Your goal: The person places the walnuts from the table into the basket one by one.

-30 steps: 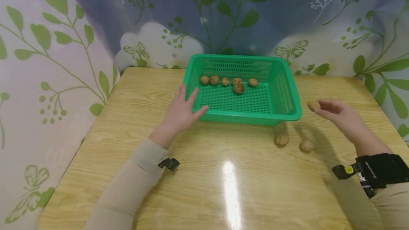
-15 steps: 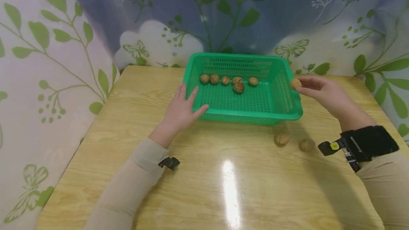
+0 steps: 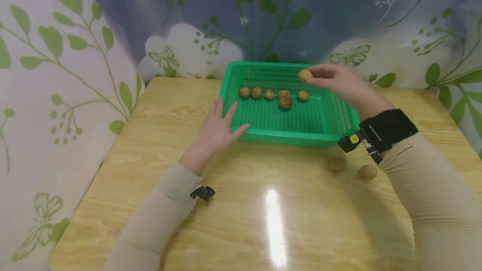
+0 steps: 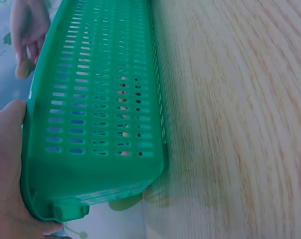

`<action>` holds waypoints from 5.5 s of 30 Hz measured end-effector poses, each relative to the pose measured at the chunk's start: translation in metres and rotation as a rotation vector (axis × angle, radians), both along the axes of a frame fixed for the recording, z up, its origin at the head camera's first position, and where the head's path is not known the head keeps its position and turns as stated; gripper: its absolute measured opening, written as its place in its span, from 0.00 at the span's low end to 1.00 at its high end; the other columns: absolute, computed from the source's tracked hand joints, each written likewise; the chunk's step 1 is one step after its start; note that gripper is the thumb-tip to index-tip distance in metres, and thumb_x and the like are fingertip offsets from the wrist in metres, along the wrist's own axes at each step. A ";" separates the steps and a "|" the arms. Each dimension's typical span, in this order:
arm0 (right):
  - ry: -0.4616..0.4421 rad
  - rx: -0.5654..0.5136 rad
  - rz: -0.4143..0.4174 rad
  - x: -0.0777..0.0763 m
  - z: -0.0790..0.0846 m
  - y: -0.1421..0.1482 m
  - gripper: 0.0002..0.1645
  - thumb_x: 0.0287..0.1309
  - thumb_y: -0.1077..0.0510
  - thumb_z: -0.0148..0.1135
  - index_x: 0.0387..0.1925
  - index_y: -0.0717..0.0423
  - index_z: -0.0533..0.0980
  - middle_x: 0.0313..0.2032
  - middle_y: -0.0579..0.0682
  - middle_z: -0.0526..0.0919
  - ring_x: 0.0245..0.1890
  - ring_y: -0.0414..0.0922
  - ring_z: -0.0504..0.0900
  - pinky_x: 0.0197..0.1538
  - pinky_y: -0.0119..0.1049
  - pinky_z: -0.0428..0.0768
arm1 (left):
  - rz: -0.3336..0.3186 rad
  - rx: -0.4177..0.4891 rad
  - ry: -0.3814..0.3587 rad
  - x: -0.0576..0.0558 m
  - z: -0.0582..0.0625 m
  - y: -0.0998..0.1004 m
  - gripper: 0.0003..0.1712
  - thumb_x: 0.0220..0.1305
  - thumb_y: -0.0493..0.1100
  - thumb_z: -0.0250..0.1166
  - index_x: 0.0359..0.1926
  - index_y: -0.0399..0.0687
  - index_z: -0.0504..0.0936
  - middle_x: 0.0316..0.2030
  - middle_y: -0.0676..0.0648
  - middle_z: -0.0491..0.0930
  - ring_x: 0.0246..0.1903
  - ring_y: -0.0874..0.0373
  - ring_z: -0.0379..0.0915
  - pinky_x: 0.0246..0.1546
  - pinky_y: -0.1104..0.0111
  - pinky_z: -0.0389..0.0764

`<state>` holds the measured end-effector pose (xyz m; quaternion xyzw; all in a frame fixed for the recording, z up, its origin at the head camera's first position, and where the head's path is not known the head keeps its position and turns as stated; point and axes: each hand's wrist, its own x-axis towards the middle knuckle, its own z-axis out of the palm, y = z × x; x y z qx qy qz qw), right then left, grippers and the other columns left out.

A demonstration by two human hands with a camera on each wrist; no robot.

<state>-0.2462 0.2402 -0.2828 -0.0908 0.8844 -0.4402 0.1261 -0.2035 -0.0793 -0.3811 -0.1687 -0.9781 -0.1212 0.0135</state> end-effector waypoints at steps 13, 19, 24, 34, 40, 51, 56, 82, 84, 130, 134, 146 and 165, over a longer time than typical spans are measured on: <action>-0.031 -0.034 0.105 -0.060 -0.010 -0.041 0.35 0.59 0.42 0.58 0.65 0.50 0.66 0.63 0.51 0.66 0.62 0.49 0.64 0.61 0.46 0.63 | -0.003 0.009 -0.030 0.001 0.000 0.003 0.48 0.62 0.74 0.38 0.73 0.51 0.46 0.70 0.31 0.34 0.70 0.42 0.27 0.66 0.54 0.44; -0.052 0.097 0.202 -0.078 -0.028 -0.059 0.33 0.63 0.47 0.56 0.66 0.54 0.64 0.64 0.56 0.65 0.63 0.53 0.63 0.61 0.49 0.63 | 0.000 0.030 -0.016 0.001 0.001 0.004 0.47 0.62 0.74 0.39 0.73 0.51 0.48 0.70 0.32 0.35 0.70 0.42 0.28 0.66 0.53 0.47; -0.077 0.185 0.277 -0.088 -0.054 -0.079 0.29 0.64 0.52 0.55 0.64 0.56 0.66 0.63 0.57 0.66 0.62 0.54 0.63 0.61 0.51 0.62 | 0.006 0.013 -0.022 0.003 0.002 0.003 0.47 0.62 0.74 0.39 0.73 0.53 0.47 0.70 0.32 0.34 0.70 0.43 0.28 0.66 0.53 0.48; -0.131 0.261 0.361 -0.088 -0.074 -0.100 0.35 0.63 0.52 0.57 0.67 0.62 0.60 0.63 0.59 0.65 0.64 0.56 0.61 0.62 0.51 0.62 | -0.005 0.021 0.003 0.002 0.000 -0.001 0.47 0.62 0.73 0.40 0.73 0.51 0.48 0.70 0.32 0.36 0.70 0.42 0.29 0.65 0.52 0.51; -0.089 0.257 0.351 -0.087 -0.074 -0.099 0.30 0.66 0.52 0.53 0.65 0.59 0.63 0.63 0.59 0.65 0.63 0.56 0.62 0.61 0.51 0.63 | -0.010 0.026 0.011 0.002 -0.002 -0.001 0.47 0.63 0.73 0.40 0.73 0.51 0.49 0.70 0.31 0.37 0.70 0.42 0.30 0.65 0.53 0.51; -0.031 0.149 0.324 -0.058 -0.015 -0.063 0.33 0.64 0.43 0.53 0.65 0.53 0.64 0.62 0.54 0.68 0.63 0.51 0.64 0.61 0.49 0.63 | 0.001 0.009 0.012 0.001 0.002 0.000 0.47 0.62 0.74 0.39 0.73 0.51 0.48 0.70 0.31 0.37 0.70 0.41 0.31 0.65 0.53 0.49; -0.028 0.108 0.278 -0.028 0.003 -0.027 0.33 0.64 0.43 0.54 0.65 0.55 0.64 0.61 0.56 0.69 0.62 0.52 0.64 0.62 0.51 0.62 | -0.014 0.016 0.006 0.000 0.002 0.002 0.48 0.62 0.74 0.39 0.73 0.51 0.48 0.70 0.31 0.37 0.70 0.41 0.30 0.66 0.53 0.48; 0.025 0.108 -0.075 0.100 -0.064 0.119 0.31 0.67 0.44 0.49 0.66 0.53 0.63 0.51 0.33 0.74 0.47 0.22 0.69 0.47 0.21 0.66 | 0.008 0.028 -0.010 0.001 0.001 -0.001 0.49 0.61 0.75 0.37 0.73 0.52 0.46 0.70 0.31 0.34 0.69 0.41 0.27 0.66 0.52 0.47; 0.006 0.103 -0.065 0.105 -0.075 0.122 0.31 0.67 0.45 0.49 0.65 0.55 0.63 0.51 0.33 0.74 0.47 0.22 0.70 0.47 0.21 0.67 | 0.007 0.025 -0.008 0.001 0.001 -0.002 0.49 0.61 0.76 0.36 0.73 0.52 0.45 0.70 0.31 0.34 0.69 0.41 0.27 0.66 0.52 0.47; 0.063 0.300 0.193 0.106 -0.127 0.105 0.32 0.57 0.48 0.64 0.57 0.65 0.71 0.53 0.65 0.75 0.55 0.65 0.70 0.51 0.60 0.69 | -0.001 0.006 -0.014 0.002 0.003 0.002 0.47 0.62 0.74 0.38 0.73 0.51 0.46 0.70 0.31 0.35 0.70 0.41 0.31 0.66 0.53 0.48; 0.046 0.278 0.127 0.110 -0.117 0.110 0.33 0.59 0.48 0.62 0.59 0.65 0.68 0.54 0.67 0.73 0.56 0.66 0.67 0.51 0.62 0.67 | 0.002 0.009 -0.015 0.002 0.002 0.001 0.48 0.62 0.74 0.37 0.73 0.51 0.46 0.70 0.32 0.35 0.70 0.41 0.29 0.66 0.54 0.47; 0.045 0.229 -0.028 0.123 -0.083 0.133 0.30 0.63 0.50 0.57 0.62 0.59 0.65 0.58 0.54 0.69 0.53 0.28 0.66 0.45 0.25 0.70 | 0.000 0.009 -0.025 0.002 0.005 0.002 0.48 0.62 0.74 0.38 0.73 0.52 0.45 0.70 0.32 0.34 0.70 0.42 0.28 0.66 0.54 0.46; 0.042 0.078 -0.172 0.095 -0.035 0.113 0.37 0.64 0.42 0.52 0.68 0.54 0.58 0.56 0.39 0.68 0.57 0.39 0.65 0.58 0.37 0.64 | 0.000 0.016 -0.033 0.002 0.005 0.001 0.48 0.62 0.74 0.38 0.73 0.52 0.45 0.70 0.31 0.34 0.70 0.42 0.27 0.66 0.54 0.46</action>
